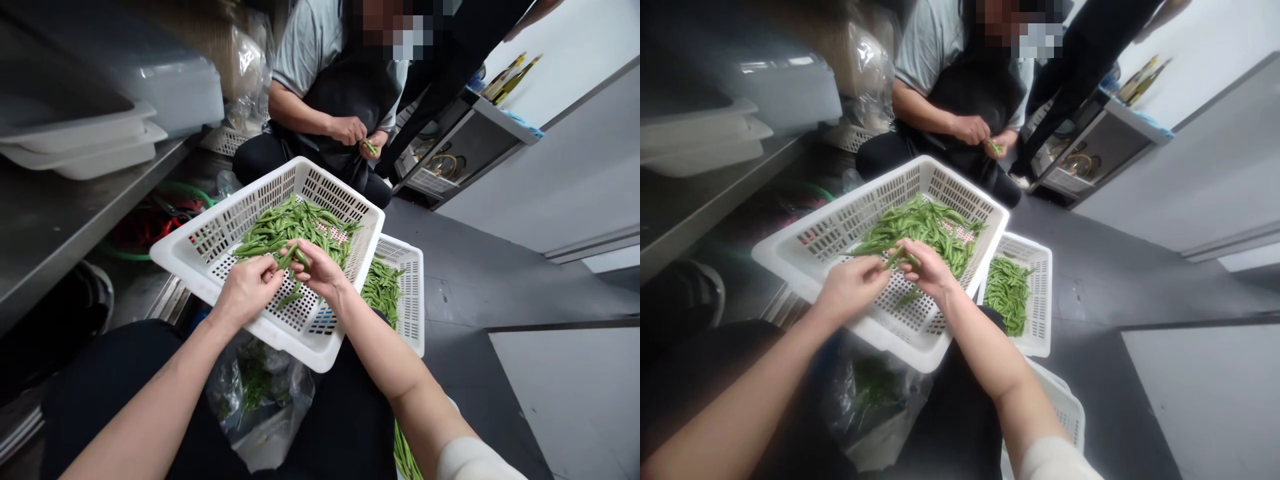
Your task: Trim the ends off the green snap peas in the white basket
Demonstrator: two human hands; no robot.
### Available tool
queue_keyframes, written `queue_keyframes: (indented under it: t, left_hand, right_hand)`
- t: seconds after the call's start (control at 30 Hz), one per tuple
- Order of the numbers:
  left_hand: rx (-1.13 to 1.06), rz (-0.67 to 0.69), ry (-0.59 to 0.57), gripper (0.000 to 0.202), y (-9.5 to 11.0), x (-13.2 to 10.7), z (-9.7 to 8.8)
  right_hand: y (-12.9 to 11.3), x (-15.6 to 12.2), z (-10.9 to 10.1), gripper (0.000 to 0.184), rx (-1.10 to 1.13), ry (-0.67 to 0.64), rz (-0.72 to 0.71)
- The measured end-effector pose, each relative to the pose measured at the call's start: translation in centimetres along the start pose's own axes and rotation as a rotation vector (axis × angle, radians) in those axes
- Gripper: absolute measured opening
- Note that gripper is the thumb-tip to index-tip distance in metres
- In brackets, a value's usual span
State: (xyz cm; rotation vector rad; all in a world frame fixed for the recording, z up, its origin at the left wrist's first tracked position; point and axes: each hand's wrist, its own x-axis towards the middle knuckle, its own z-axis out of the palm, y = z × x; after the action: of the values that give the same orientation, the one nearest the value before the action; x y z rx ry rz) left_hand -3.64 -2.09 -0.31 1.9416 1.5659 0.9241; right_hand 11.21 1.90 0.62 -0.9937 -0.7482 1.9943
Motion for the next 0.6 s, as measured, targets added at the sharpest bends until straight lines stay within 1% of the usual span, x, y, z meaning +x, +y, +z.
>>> queue_keyframes:
  t: [0.07,0.13,0.2,0.3,0.37,0.47,0.53,0.6]
  left_hand:
    - [0.048,0.111,0.068,0.02,-0.3,-0.2,0.2]
    - [0.048,0.192,0.088,0.02,-0.6,-0.3,0.3]
    - [0.041,0.258,0.092,0.018,-0.8,-0.3,0.4]
    - [0.077,0.337,0.099,0.019,-1.0,-0.3,0.5]
    - [0.124,0.372,0.097,0.021,-0.9,-0.3,0.6]
    - [0.17,0.406,0.046,0.024,-0.6,-0.4,0.7]
    - [0.146,0.406,0.012,0.025,-0.4,-0.4,0.6]
    - [0.085,0.376,0.014,0.023,-0.2,-0.4,0.6]
  right_hand:
    - [0.0,0.1,-0.3,0.026,-0.099,0.047,-0.047]
    - [0.1,0.3,-0.6,0.033,-0.137,0.048,-0.061]
    - [0.3,0.4,-0.8,0.034,-0.131,0.036,-0.07]
    - [0.7,0.6,-0.7,0.033,-0.137,0.073,-0.127]
    - [1.2,0.6,-0.5,0.034,-0.176,0.099,-0.179]
    - [1.8,0.6,-0.1,0.034,-0.31,0.115,-0.241]
    - [1.9,0.6,0.0,0.035,-0.382,0.11,-0.24]
    - [1.8,0.5,0.0,0.035,-0.392,0.118,-0.23]
